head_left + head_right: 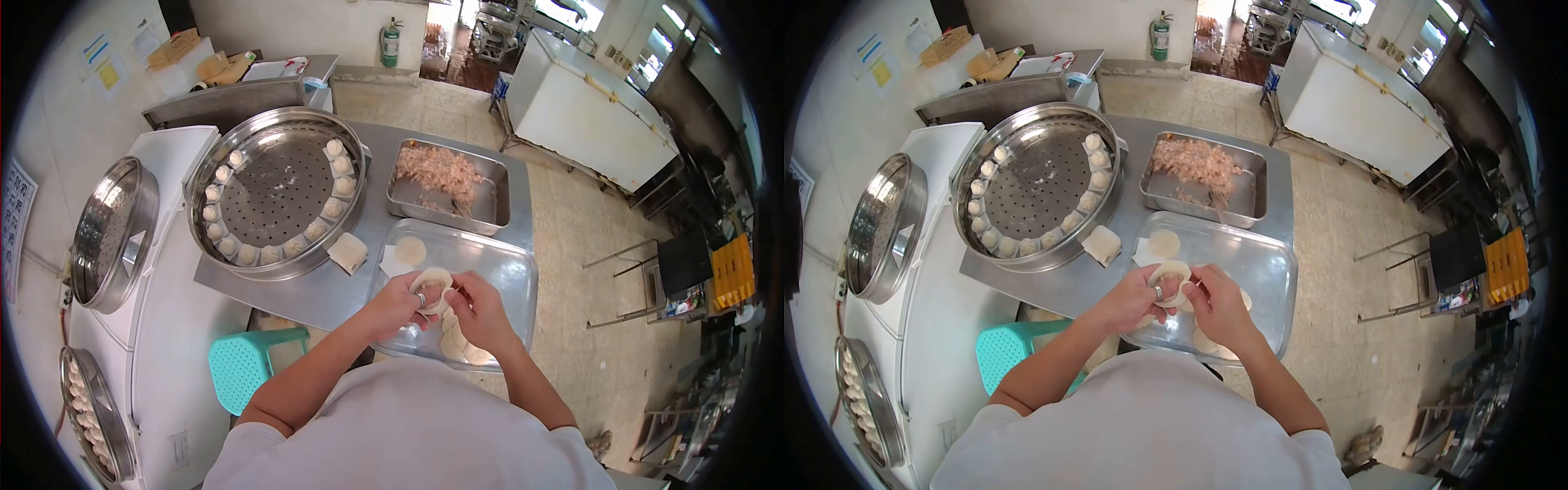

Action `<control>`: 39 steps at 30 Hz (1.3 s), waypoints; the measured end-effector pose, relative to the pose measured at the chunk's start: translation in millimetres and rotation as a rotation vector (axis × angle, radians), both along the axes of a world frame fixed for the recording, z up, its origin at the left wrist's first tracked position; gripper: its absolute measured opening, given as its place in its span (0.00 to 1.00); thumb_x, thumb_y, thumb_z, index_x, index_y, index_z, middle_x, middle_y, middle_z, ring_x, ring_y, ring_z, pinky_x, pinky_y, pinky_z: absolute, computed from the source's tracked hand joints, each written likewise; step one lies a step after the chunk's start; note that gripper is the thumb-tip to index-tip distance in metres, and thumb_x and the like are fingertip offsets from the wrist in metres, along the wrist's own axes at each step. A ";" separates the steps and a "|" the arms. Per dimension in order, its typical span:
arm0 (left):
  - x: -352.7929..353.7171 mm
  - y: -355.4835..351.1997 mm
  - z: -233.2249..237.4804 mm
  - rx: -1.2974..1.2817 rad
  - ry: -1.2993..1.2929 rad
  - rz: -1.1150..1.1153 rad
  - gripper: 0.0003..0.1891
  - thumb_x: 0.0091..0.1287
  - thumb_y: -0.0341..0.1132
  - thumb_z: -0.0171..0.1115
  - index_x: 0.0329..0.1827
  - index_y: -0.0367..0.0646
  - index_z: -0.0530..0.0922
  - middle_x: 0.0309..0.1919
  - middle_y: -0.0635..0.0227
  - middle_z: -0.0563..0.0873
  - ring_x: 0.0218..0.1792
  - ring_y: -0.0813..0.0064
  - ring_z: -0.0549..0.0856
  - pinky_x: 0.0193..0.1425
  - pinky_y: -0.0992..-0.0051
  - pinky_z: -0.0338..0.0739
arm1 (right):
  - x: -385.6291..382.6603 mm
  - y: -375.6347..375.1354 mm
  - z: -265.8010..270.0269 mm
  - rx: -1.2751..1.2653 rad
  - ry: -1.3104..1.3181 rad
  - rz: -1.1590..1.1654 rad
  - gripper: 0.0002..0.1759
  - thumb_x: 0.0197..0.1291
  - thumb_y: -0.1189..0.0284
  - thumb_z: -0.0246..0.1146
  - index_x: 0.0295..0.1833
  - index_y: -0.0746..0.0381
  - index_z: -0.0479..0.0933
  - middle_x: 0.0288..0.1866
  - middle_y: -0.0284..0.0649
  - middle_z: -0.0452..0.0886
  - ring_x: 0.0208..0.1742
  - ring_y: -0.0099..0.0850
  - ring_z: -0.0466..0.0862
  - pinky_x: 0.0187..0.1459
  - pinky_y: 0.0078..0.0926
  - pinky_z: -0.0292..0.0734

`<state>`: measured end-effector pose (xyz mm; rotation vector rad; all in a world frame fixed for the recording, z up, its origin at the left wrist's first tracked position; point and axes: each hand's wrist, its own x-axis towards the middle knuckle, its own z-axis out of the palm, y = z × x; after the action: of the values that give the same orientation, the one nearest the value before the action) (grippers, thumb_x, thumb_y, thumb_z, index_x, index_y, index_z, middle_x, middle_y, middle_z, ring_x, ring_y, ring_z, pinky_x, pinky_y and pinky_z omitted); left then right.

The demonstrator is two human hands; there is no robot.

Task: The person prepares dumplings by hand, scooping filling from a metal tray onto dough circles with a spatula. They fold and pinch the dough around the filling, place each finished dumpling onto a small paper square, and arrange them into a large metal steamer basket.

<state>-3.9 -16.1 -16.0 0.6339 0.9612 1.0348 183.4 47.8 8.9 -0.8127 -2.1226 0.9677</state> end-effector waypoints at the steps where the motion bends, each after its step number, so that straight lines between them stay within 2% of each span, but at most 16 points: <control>1: -2.6 1.2 -4.9 0.003 0.018 -0.031 0.20 0.75 0.44 0.68 0.61 0.41 0.79 0.42 0.68 0.85 0.35 0.77 0.85 0.32 0.77 0.81 | 0.9 0.7 -1.1 0.007 -0.019 0.030 0.04 0.69 0.77 0.64 0.43 0.68 0.78 0.35 0.45 0.79 0.31 0.36 0.80 0.32 0.32 0.74; 7: -7.1 3.8 -9.6 -0.020 0.055 -0.061 0.18 0.75 0.41 0.67 0.60 0.39 0.79 0.40 0.69 0.84 0.30 0.79 0.84 0.29 0.78 0.80 | 2.2 -8.4 -10.9 0.110 -0.087 -0.031 0.06 0.68 0.77 0.64 0.38 0.68 0.79 0.33 0.45 0.79 0.29 0.38 0.78 0.31 0.34 0.73; 10: -8.8 3.1 -8.5 -0.024 0.048 -0.068 0.18 0.75 0.40 0.67 0.61 0.37 0.80 0.39 0.69 0.85 0.29 0.80 0.84 0.28 0.78 0.80 | 5.2 -10.7 -14.7 0.099 -0.115 -0.028 0.06 0.69 0.76 0.64 0.41 0.69 0.79 0.34 0.45 0.79 0.31 0.36 0.79 0.32 0.33 0.74; 13: -11.0 2.7 -8.4 -0.002 0.062 -0.101 0.17 0.76 0.40 0.67 0.60 0.38 0.80 0.39 0.69 0.85 0.29 0.80 0.83 0.28 0.79 0.79 | 3.1 -13.1 -6.0 -0.023 -0.092 -0.064 0.06 0.70 0.75 0.64 0.44 0.69 0.78 0.37 0.46 0.79 0.33 0.34 0.80 0.34 0.33 0.75; 16: -12.8 2.3 -4.9 0.007 0.106 -0.155 0.16 0.75 0.39 0.67 0.59 0.38 0.80 0.39 0.70 0.84 0.29 0.81 0.83 0.28 0.79 0.78 | 3.8 -15.0 -1.3 -0.061 -0.063 -0.006 0.07 0.71 0.75 0.64 0.46 0.69 0.78 0.39 0.46 0.79 0.35 0.33 0.80 0.35 0.33 0.75; 22: -11.8 0.2 -2.1 0.000 0.157 -0.167 0.15 0.74 0.35 0.68 0.58 0.37 0.81 0.39 0.69 0.84 0.28 0.81 0.82 0.27 0.79 0.78 | 12.1 -21.2 -4.2 0.055 -0.214 0.010 0.07 0.68 0.77 0.65 0.47 0.69 0.78 0.39 0.47 0.79 0.35 0.38 0.81 0.36 0.32 0.77; 25: -11.9 -0.9 -1.9 -0.002 0.169 -0.153 0.15 0.74 0.35 0.68 0.57 0.35 0.81 0.37 0.69 0.85 0.28 0.81 0.82 0.26 0.79 0.77 | 12.2 -26.8 -5.4 0.083 -0.192 0.001 0.06 0.67 0.78 0.65 0.45 0.70 0.78 0.38 0.49 0.80 0.35 0.43 0.81 0.37 0.34 0.77; 28: -13.6 -3.2 -2.0 0.012 0.196 -0.176 0.14 0.73 0.34 0.68 0.55 0.35 0.82 0.36 0.68 0.85 0.27 0.81 0.82 0.26 0.78 0.77 | 2.6 -34.1 6.0 -0.022 -0.070 -0.069 0.04 0.67 0.78 0.64 0.42 0.70 0.78 0.36 0.49 0.80 0.35 0.44 0.82 0.36 0.37 0.76; 32: -17.6 -4.7 10.6 0.044 0.307 -0.296 0.12 0.72 0.32 0.68 0.53 0.34 0.83 0.35 0.68 0.85 0.25 0.81 0.81 0.26 0.78 0.77 | 4.7 -32.0 4.5 0.041 -0.107 0.036 0.04 0.67 0.78 0.64 0.40 0.69 0.79 0.34 0.49 0.79 0.35 0.42 0.82 0.35 0.36 0.75; 35: -19.1 -1.6 11.0 0.030 0.353 -0.338 0.11 0.73 0.35 0.66 0.51 0.36 0.84 0.36 0.69 0.85 0.29 0.80 0.82 0.30 0.75 0.79 | 8.3 -30.2 -5.0 0.077 -0.151 0.021 0.04 0.67 0.78 0.64 0.39 0.69 0.79 0.33 0.48 0.80 0.32 0.41 0.81 0.33 0.34 0.75; 38: -22.3 5.6 -12.9 0.034 0.177 -0.185 0.14 0.75 0.40 0.62 0.52 0.38 0.84 0.37 0.70 0.85 0.35 0.81 0.84 0.35 0.74 0.80 | 4.0 -31.1 -9.3 0.068 -0.098 -0.096 0.05 0.67 0.78 0.64 0.38 0.69 0.79 0.32 0.49 0.80 0.29 0.40 0.80 0.31 0.34 0.74; 39: -17.3 2.9 -10.7 0.006 0.034 -0.068 0.15 0.76 0.43 0.60 0.52 0.39 0.83 0.38 0.71 0.85 0.37 0.82 0.83 0.36 0.74 0.80 | 1.7 -30.2 -11.2 0.077 -0.085 -0.135 0.06 0.67 0.78 0.64 0.37 0.69 0.79 0.32 0.49 0.80 0.28 0.40 0.80 0.31 0.34 0.73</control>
<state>-21.2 -13.1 -26.7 0.6870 0.9601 0.9694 185.1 17.5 -2.3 -0.9603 -2.1324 0.7885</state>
